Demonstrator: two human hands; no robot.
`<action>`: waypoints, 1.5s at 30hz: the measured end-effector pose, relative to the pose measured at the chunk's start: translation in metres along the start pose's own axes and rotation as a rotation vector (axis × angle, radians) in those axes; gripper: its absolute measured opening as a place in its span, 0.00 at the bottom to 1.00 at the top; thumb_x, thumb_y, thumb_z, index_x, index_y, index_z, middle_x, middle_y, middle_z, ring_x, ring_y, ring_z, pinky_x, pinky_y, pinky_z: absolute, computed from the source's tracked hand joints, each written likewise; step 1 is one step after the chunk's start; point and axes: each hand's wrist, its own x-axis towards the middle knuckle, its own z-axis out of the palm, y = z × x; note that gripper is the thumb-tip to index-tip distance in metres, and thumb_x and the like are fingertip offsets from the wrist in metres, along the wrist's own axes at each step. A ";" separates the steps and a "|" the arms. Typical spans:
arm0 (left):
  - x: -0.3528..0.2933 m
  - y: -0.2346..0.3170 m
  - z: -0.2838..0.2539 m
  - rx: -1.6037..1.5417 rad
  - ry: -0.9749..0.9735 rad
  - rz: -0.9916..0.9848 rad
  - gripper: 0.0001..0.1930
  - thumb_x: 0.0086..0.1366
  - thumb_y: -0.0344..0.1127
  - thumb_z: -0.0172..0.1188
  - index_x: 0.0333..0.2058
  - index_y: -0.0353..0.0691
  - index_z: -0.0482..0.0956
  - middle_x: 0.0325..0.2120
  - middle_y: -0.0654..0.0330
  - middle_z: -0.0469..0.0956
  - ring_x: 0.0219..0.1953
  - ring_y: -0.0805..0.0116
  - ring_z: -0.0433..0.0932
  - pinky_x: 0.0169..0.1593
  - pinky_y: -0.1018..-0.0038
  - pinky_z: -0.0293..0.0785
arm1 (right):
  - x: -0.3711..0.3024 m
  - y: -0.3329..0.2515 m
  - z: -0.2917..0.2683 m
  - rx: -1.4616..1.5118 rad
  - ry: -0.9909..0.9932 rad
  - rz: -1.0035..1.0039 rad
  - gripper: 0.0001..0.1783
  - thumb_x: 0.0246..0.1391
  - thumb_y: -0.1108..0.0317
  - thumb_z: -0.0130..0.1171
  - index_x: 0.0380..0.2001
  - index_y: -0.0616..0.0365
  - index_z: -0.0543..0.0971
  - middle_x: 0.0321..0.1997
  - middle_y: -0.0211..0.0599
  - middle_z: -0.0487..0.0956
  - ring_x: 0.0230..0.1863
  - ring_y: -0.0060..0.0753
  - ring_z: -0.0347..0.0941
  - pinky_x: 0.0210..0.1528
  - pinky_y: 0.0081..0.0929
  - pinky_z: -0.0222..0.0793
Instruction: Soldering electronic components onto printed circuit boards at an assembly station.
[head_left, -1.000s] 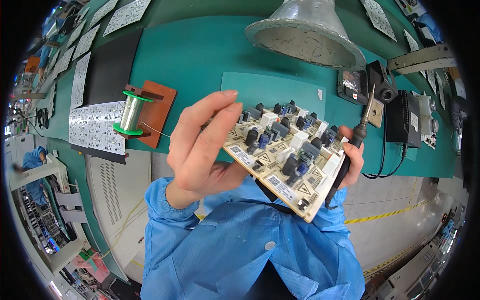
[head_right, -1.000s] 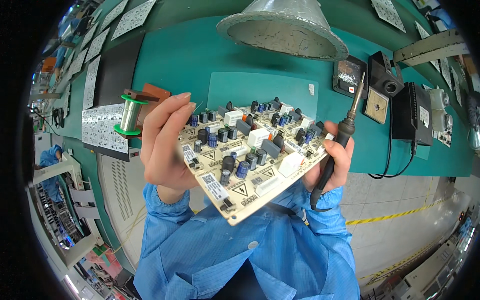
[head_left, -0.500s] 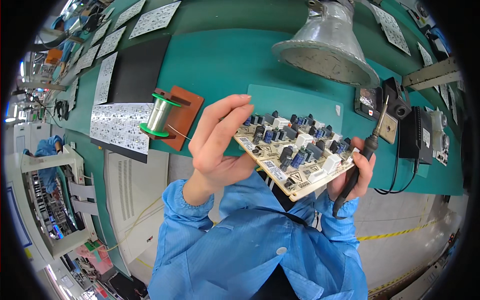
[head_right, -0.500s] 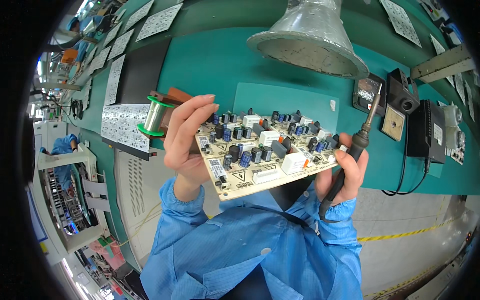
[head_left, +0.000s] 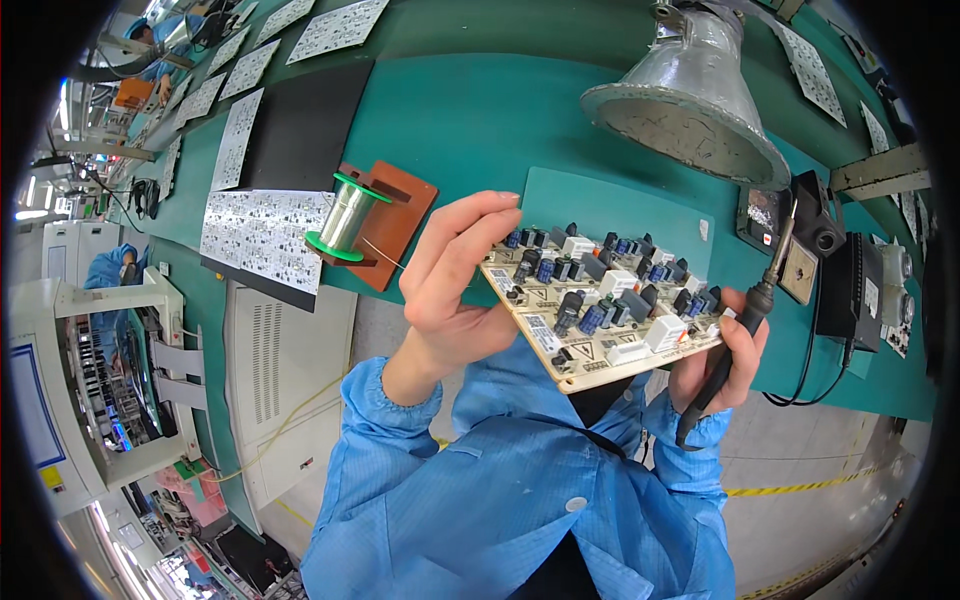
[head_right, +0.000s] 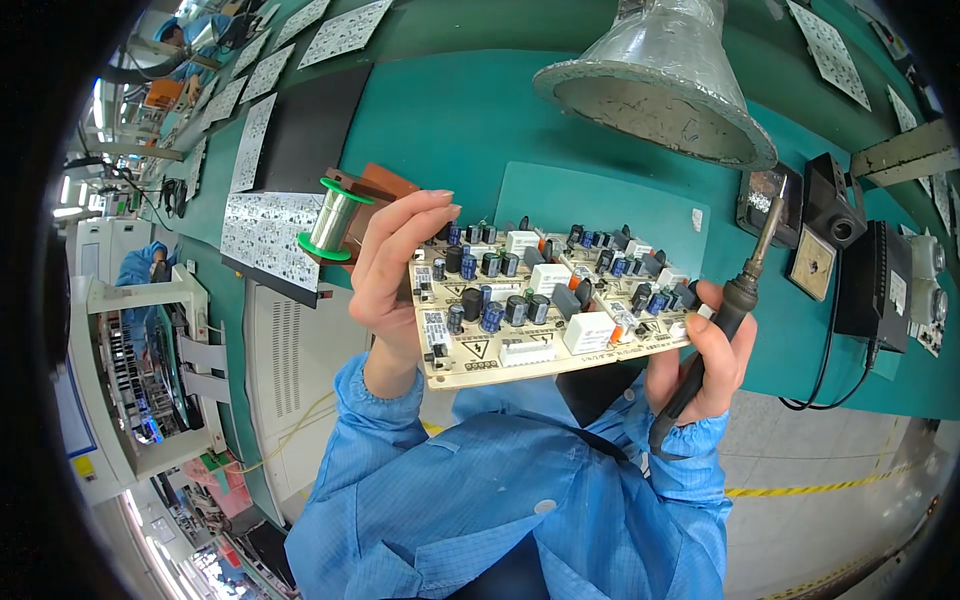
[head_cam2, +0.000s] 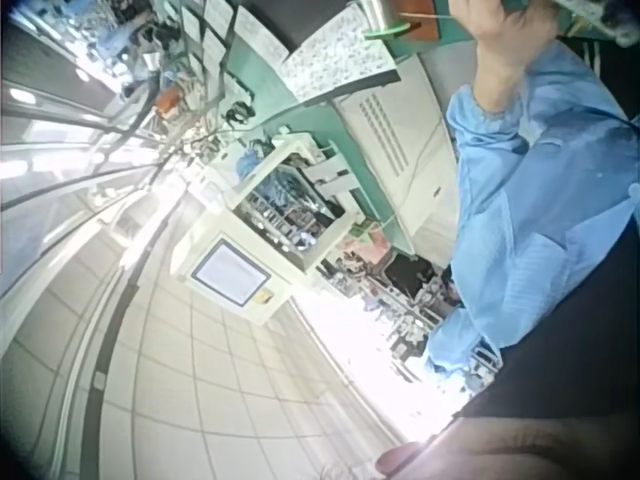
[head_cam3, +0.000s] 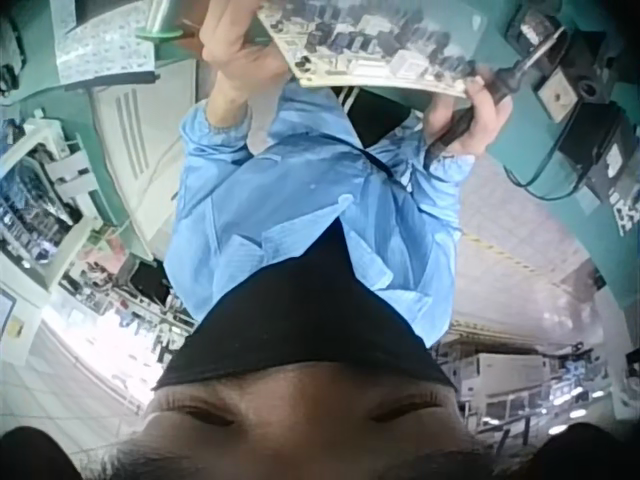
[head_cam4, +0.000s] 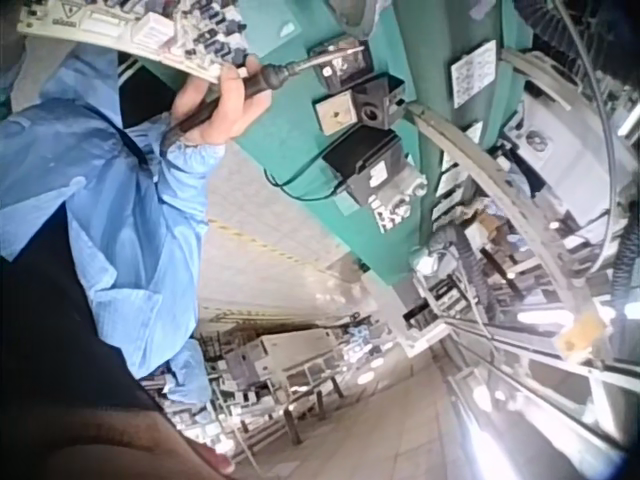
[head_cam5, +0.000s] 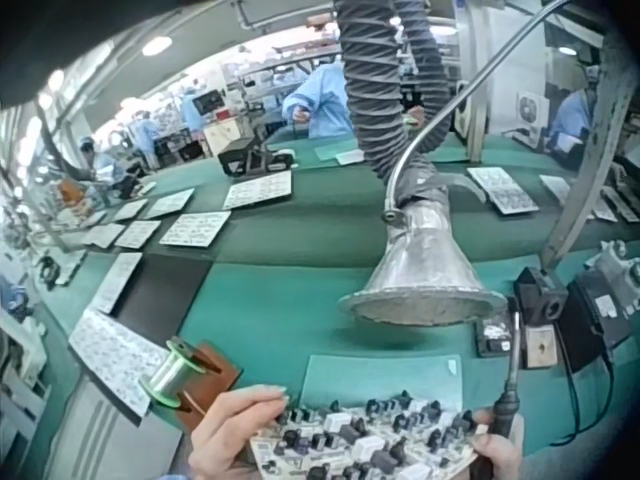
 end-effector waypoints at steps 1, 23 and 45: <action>-0.001 -0.001 0.000 0.003 0.004 -0.003 0.25 0.42 0.24 0.73 0.43 0.25 0.79 0.44 0.44 0.79 0.41 0.56 0.81 0.44 0.71 0.78 | 0.001 0.000 0.000 0.005 -0.005 0.000 0.24 0.50 0.74 0.68 0.49 0.51 0.70 0.49 0.57 0.75 0.48 0.51 0.76 0.48 0.41 0.74; -0.010 -0.005 -0.001 0.024 0.016 -0.018 0.28 0.43 0.31 0.76 0.44 0.25 0.78 0.44 0.43 0.78 0.41 0.56 0.81 0.43 0.71 0.77 | -0.002 0.001 0.005 0.009 0.006 -0.057 0.18 0.62 0.66 0.59 0.52 0.53 0.69 0.49 0.58 0.75 0.49 0.48 0.74 0.50 0.42 0.70; -0.024 -0.007 -0.003 0.028 0.006 -0.212 0.21 0.51 0.23 0.65 0.45 0.25 0.77 0.44 0.42 0.79 0.46 0.53 0.79 0.49 0.65 0.77 | 0.004 -0.005 0.008 0.098 -0.032 -0.011 0.30 0.46 0.75 0.73 0.51 0.47 0.69 0.50 0.52 0.76 0.46 0.47 0.76 0.46 0.39 0.74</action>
